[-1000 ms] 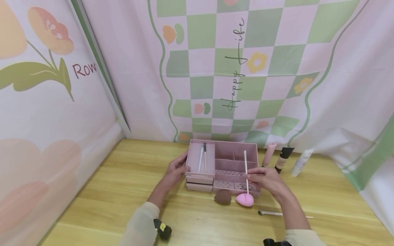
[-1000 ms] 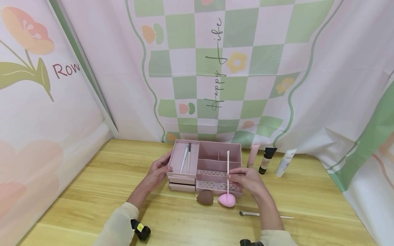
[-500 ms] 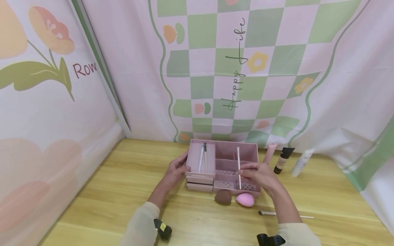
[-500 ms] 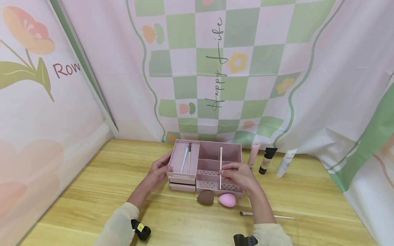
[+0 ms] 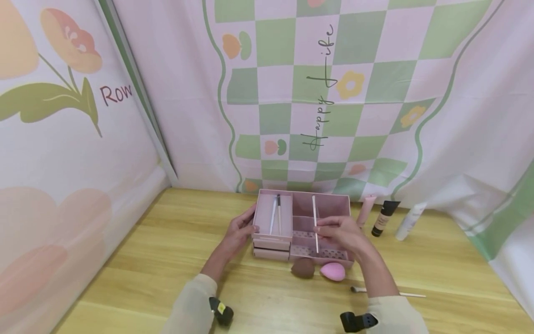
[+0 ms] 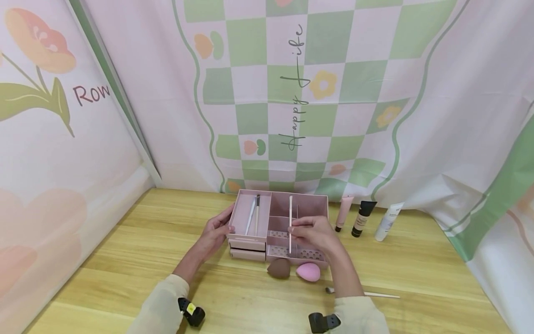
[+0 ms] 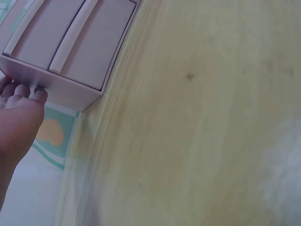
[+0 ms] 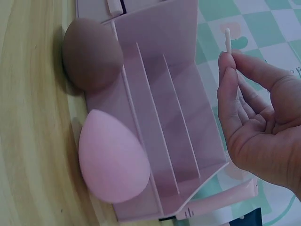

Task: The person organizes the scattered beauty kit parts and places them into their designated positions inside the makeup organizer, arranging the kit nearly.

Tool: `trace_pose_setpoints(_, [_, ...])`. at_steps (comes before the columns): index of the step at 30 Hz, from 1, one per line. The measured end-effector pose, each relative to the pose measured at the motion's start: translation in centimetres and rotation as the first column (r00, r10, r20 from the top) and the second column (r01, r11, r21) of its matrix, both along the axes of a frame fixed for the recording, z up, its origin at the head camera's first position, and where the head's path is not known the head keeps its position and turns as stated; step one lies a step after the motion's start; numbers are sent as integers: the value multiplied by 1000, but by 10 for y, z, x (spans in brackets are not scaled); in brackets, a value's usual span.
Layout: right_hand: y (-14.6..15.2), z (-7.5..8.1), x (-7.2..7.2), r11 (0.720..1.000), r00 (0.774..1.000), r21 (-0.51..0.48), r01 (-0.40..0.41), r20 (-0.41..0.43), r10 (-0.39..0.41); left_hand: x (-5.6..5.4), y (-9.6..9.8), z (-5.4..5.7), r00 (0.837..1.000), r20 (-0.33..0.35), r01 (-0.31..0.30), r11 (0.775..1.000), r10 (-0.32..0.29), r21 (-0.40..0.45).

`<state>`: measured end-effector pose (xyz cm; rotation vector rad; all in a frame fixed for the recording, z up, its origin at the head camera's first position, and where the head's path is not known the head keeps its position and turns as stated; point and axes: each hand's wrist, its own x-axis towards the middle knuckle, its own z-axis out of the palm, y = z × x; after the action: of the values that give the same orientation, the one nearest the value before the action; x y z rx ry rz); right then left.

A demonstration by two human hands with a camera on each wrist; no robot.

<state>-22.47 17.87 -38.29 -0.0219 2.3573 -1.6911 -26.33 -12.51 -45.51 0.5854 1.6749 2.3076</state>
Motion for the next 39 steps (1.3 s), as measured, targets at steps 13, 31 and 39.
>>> trace_pose_setpoints(13, [-23,11,-6,999,1000,-44,-26,-14,26,-2,0,-1,1000,4,-7,1000,7,-4])
trace_pose_setpoints(31, [-49,17,-21,1000,1000,16,-27,-7,27,0,0,-1,1000,1,-14,1000,14,-3])
trace_pose_setpoints(39, [-58,24,-31,999,999,7,-31,30,31,-1,0,-2,1000,-13,-13,1000,13,-5])
